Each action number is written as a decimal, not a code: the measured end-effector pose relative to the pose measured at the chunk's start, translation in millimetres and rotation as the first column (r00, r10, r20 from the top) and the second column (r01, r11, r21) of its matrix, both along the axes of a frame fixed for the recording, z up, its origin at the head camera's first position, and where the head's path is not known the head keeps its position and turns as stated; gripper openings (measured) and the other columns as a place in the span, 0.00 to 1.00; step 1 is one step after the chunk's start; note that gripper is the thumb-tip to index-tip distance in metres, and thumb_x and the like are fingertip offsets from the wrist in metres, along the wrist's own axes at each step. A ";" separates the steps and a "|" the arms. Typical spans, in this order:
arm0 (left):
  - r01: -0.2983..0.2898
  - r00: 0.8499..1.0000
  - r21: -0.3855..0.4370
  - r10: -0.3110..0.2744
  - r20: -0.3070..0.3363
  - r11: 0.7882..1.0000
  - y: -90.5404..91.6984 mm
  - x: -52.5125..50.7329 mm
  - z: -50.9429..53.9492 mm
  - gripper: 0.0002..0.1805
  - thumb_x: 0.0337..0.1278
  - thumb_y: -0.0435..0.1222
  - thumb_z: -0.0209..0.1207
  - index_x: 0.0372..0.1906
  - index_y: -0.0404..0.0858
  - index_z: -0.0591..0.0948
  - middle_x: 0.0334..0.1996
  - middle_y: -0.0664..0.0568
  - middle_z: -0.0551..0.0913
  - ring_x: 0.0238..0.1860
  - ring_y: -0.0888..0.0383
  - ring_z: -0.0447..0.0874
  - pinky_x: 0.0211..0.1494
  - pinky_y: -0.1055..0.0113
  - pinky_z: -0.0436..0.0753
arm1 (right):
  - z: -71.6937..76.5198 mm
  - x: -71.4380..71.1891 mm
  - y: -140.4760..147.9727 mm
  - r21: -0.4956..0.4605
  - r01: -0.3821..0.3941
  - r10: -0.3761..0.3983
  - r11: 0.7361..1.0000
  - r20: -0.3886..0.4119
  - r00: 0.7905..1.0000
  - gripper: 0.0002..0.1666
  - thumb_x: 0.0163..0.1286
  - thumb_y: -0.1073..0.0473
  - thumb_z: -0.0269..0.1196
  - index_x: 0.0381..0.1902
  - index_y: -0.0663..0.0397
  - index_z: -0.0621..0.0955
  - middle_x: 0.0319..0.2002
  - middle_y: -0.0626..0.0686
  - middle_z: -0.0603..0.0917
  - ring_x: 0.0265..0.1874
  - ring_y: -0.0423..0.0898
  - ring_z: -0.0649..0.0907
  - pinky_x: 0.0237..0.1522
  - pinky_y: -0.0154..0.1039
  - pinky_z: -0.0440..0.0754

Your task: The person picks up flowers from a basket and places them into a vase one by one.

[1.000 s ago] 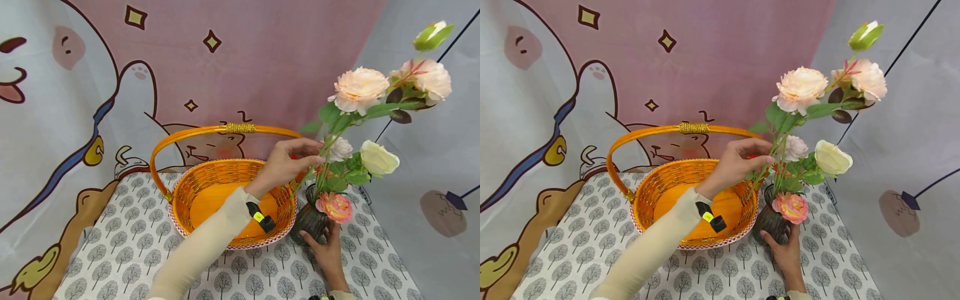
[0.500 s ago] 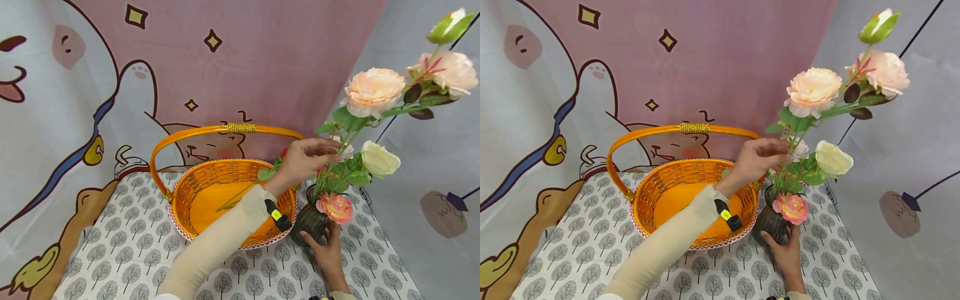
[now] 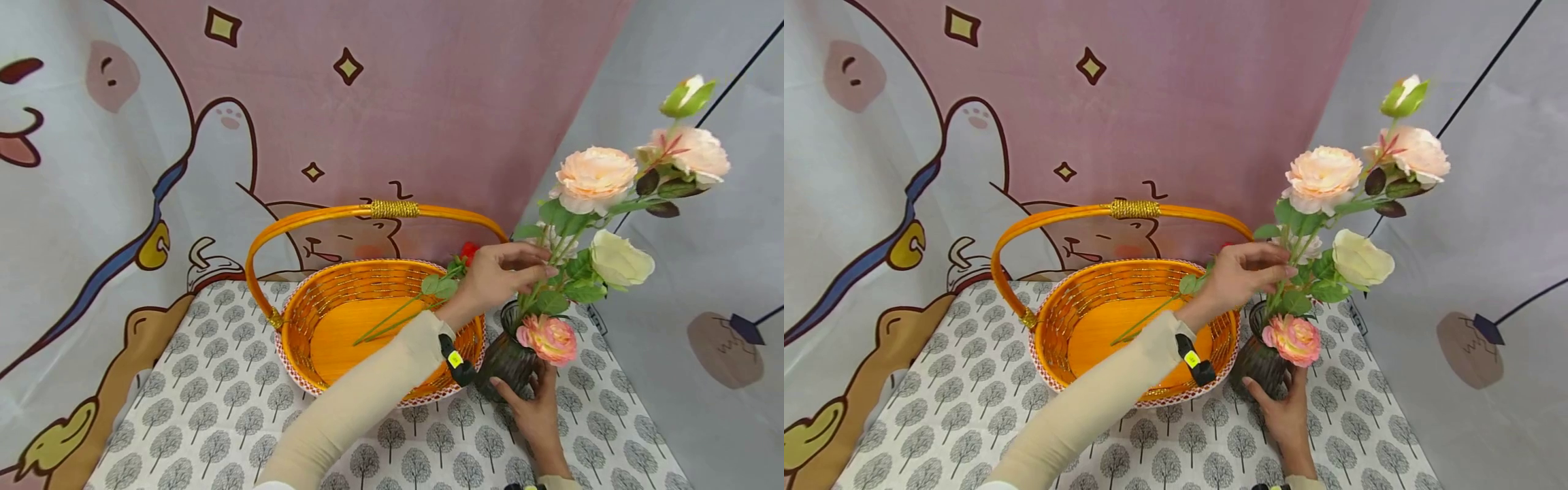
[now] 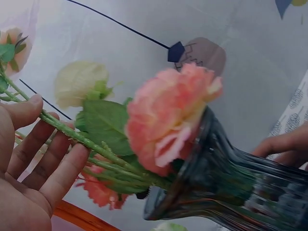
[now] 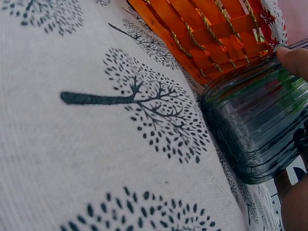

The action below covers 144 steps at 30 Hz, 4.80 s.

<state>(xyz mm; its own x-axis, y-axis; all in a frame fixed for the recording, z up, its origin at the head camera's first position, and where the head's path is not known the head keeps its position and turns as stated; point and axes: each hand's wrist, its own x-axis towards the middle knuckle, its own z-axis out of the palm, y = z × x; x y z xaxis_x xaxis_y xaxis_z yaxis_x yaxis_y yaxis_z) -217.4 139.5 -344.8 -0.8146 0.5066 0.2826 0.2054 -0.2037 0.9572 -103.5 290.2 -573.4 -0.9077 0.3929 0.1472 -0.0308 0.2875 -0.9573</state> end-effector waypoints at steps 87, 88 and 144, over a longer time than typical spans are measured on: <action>-0.187 0.971 -0.347 0.120 -0.206 0.919 -21.1 14.3 -70.3 0.14 0.57 0.51 0.73 0.46 0.52 0.89 0.48 0.65 0.83 0.46 0.69 0.78 0.45 0.74 0.80 | -2.6 0.4 -0.4 0.011 0.001 -0.001 1.000 0.004 1.000 0.67 0.60 0.63 0.77 0.82 0.23 0.49 0.83 0.56 0.50 0.81 0.65 0.51 0.74 0.75 0.50; -0.178 0.972 -0.347 0.110 -0.206 0.921 -22.9 14.2 -70.4 0.16 0.57 0.52 0.72 0.48 0.52 0.89 0.49 0.65 0.83 0.46 0.68 0.78 0.46 0.74 0.80 | -2.5 0.5 -0.6 0.013 0.001 -0.001 1.000 0.003 1.000 0.66 0.60 0.63 0.77 0.82 0.23 0.49 0.83 0.56 0.50 0.81 0.64 0.51 0.74 0.75 0.51; -0.032 0.994 -0.495 0.082 0.079 0.868 -149.2 -86.8 -162.5 0.32 0.69 0.34 0.64 0.76 0.41 0.70 0.65 0.36 0.78 0.63 0.38 0.78 0.65 0.41 0.79 | -4.2 0.3 -1.5 0.028 0.012 -0.011 1.000 -0.050 0.999 0.70 0.55 0.69 0.78 0.82 0.27 0.50 0.81 0.59 0.56 0.79 0.65 0.56 0.73 0.75 0.53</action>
